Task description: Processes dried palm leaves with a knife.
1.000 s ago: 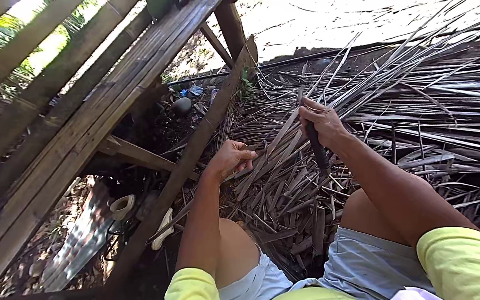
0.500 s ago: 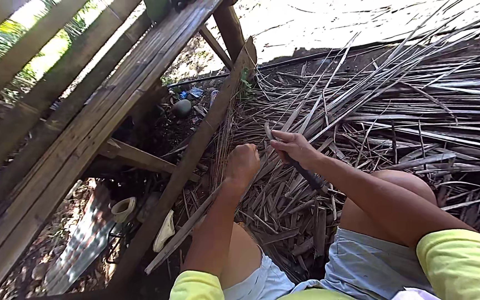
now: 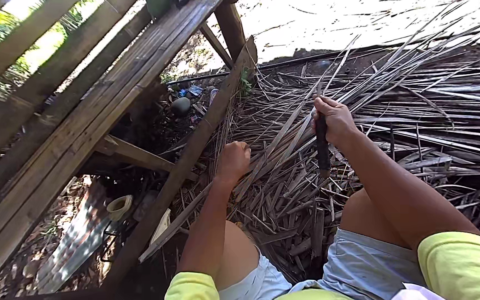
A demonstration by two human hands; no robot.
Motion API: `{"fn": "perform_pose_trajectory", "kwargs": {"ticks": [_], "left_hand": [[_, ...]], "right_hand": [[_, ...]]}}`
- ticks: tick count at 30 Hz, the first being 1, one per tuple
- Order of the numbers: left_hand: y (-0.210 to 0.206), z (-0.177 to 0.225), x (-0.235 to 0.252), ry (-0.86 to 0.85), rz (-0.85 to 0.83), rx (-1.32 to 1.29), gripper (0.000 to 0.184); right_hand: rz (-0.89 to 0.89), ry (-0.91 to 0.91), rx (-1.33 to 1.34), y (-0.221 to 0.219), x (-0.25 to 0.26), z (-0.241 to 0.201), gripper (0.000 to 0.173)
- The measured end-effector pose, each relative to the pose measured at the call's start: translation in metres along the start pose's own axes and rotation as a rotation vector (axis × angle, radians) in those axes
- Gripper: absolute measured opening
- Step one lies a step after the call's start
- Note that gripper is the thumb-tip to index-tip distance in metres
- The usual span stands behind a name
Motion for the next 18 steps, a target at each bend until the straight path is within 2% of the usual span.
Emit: {"fn": "perform_pose_trajectory", "kwargs": {"ticks": [3,5,8,14,16,18], "left_hand": [[-0.013,-0.006,0.013,-0.028,-0.069,-0.131,0.027],[-0.018,0.001,0.015,-0.084,-0.126,-0.205,0.024],[-0.016,-0.002,0.015,-0.074,-0.186,-0.257,0.022],[0.004,-0.028,0.011,0.047,-0.188,-0.196,0.023],[0.006,-0.029,0.013,0.088,-0.144,-0.201,0.024],[0.005,-0.026,0.016,0.099,-0.089,-0.214,0.024]], "right_hand": [[-0.368,-0.045,-0.071,-0.046,-0.042,0.012,0.03],[-0.504,-0.081,-0.042,-0.065,-0.055,0.024,0.035],[-0.456,-0.063,0.018,-0.058,-0.042,0.018,0.034],[-0.15,0.015,0.097,-0.009,0.001,-0.002,0.031],[-0.208,0.032,0.052,-0.017,-0.01,-0.003,0.029],[-0.379,0.058,-0.05,-0.04,-0.033,0.001,0.032]]}}
Point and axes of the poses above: each hand's wrist, its own x-axis towards the middle knuckle, its own y-axis out of the back of the hand, z = x × y, the point moved 5 cm from there along x, towards the middle knuckle, and after that the axes turned 10 degrees about -x, right-handed, at the moved point
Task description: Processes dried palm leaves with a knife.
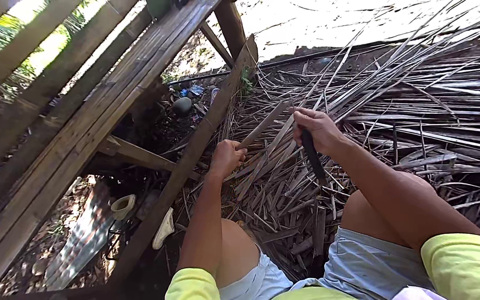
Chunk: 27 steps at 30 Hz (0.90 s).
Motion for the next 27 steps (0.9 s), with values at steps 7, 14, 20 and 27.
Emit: {"fn": "perform_pose_trajectory", "kwargs": {"ticks": [7,14,20,27], "left_hand": [[-0.014,0.019,0.006,-0.095,0.092,-0.044,0.022],[-0.024,0.024,0.001,-0.206,0.167,0.034,0.017],[-0.037,0.034,-0.009,-0.262,0.206,0.223,0.023],[-0.033,0.038,-0.008,-0.194,0.181,0.231,0.022]], "right_hand": [[-0.421,-0.1,-0.126,-0.079,-0.032,0.037,0.058],[-0.369,-0.087,-0.105,-0.076,-0.019,0.034,0.046],[-0.255,-0.006,-0.148,-0.069,-0.006,0.04,0.023],[-0.133,0.362,-0.886,-0.066,-0.005,0.035,0.033]]}}
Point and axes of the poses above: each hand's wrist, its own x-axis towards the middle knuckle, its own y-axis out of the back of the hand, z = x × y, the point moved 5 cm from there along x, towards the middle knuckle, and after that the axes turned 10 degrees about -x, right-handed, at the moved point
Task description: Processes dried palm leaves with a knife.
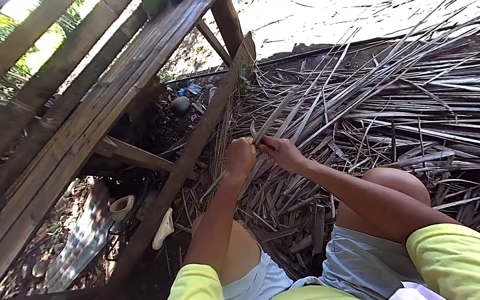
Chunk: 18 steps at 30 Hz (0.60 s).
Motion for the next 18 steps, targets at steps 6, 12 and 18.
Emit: {"fn": "perform_pose_trajectory", "kwargs": {"ticks": [6,12,18], "left_hand": [[0.001,0.017,-0.007,0.05,0.007,0.145,0.023],[0.003,0.011,-0.003,0.125,0.011,0.117,0.024],[-0.001,0.013,-0.015,0.055,0.031,0.152,0.023]], "right_hand": [[-0.037,-0.038,0.055,0.011,0.006,-0.003,0.04],[-0.083,-0.065,-0.013,0.004,0.004,-0.003,0.044],[-0.112,-0.088,-0.026,0.002,0.001,0.004,0.046]]}}
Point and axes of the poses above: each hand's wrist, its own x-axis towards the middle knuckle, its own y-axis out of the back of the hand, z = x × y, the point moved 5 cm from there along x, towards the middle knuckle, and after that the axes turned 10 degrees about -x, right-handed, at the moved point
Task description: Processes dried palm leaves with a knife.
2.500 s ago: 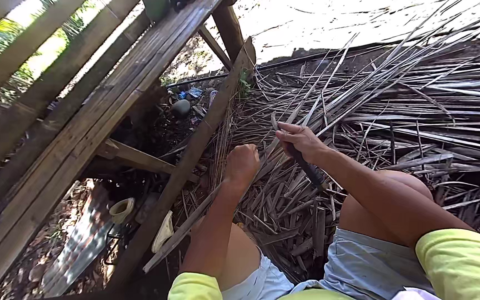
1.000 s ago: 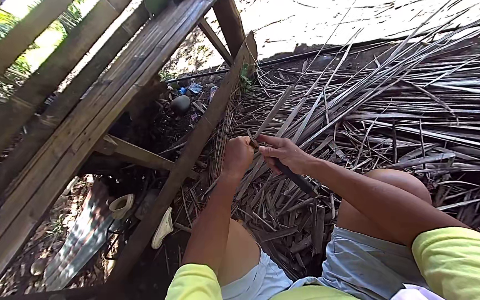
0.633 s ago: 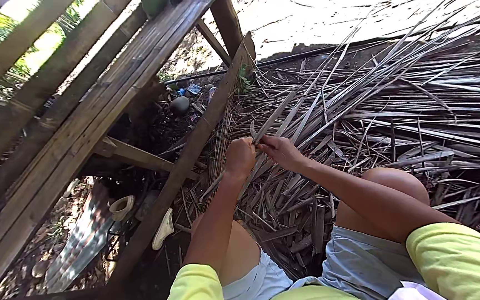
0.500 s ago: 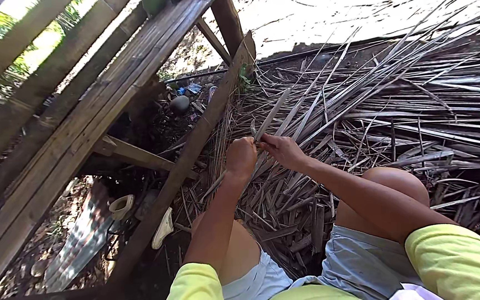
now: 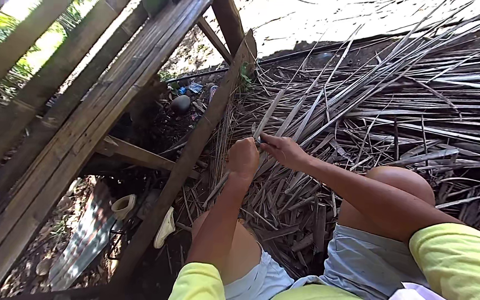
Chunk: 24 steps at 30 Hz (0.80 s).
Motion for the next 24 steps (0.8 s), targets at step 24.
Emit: {"fn": "perform_pose_trajectory", "kwargs": {"ticks": [24], "left_hand": [[-0.007,-0.029,0.022,0.113,-0.167,-0.438,0.023]], "right_hand": [[-0.03,-0.118,0.508,-0.004,-0.006,0.005,0.056]]}}
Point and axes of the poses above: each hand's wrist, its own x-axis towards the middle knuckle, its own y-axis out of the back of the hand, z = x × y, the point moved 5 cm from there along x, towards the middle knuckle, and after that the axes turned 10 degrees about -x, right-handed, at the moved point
